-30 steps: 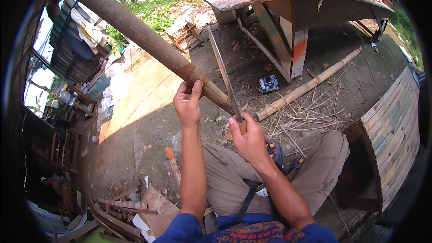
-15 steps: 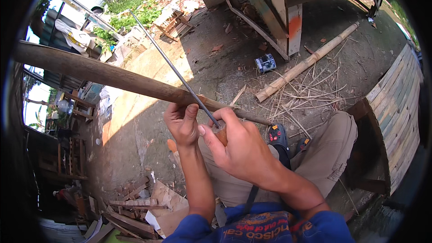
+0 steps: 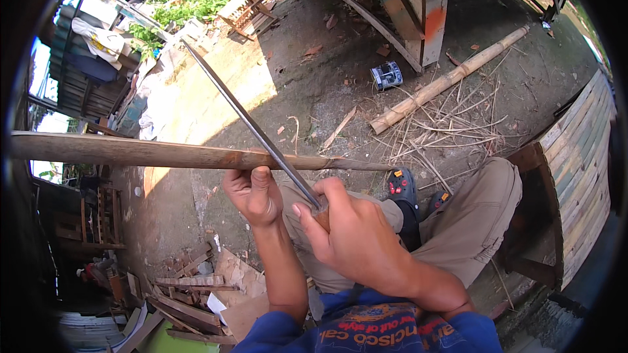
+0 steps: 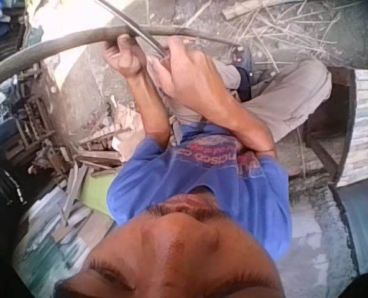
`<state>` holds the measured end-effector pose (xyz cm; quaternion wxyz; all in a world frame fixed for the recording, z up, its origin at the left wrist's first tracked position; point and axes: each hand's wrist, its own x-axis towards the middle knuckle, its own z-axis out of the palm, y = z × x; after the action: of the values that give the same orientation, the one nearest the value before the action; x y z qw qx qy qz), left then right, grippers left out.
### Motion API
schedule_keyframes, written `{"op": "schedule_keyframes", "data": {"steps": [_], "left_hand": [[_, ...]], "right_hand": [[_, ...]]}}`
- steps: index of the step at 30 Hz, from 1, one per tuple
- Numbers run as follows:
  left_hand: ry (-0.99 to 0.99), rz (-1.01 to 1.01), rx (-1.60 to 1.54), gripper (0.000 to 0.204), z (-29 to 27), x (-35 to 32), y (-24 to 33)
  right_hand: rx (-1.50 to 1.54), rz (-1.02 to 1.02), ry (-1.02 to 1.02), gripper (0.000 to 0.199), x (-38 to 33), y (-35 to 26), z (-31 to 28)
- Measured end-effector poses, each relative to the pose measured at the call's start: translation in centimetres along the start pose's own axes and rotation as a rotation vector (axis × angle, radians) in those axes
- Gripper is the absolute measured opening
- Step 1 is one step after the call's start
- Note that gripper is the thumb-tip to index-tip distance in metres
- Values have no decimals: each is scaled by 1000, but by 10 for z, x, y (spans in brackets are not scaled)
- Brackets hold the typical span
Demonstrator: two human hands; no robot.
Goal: The person sits on the ground and uses a knife to sharpen the end of a long bamboo pole. They repeatedly scrape the knife along the bamboo to create a pointed tip, rotating the pole to work on different sides.
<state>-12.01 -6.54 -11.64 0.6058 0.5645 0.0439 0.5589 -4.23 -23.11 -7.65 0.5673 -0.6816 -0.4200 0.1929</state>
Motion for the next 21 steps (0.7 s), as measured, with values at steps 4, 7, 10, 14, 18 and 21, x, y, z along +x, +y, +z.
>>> {"op": "schedule_keyframes", "data": {"steps": [4,7,10,14,18,21], "left_hand": [[96,11,39,30,-5,-3,-6],[18,-9,-38,32,-15,-10,-1],[171,52,39,33,-8,-10,-6],[73,22,-59,27,-25,-18,-1],[165,61,-15,28,-18,-18,0],[132,32,-92,29,-26,-22,-4]], "right_hand": [[-90,49,-44,30,4,21,5],[-110,-38,-115,32,-1,-1,4],[-164,135,-114,33,14,27,13],[-170,-14,-135,33,0,5,19],[-251,248,-138,34,9,52,26],[-188,141,-149,33,-1,25,21]]}}
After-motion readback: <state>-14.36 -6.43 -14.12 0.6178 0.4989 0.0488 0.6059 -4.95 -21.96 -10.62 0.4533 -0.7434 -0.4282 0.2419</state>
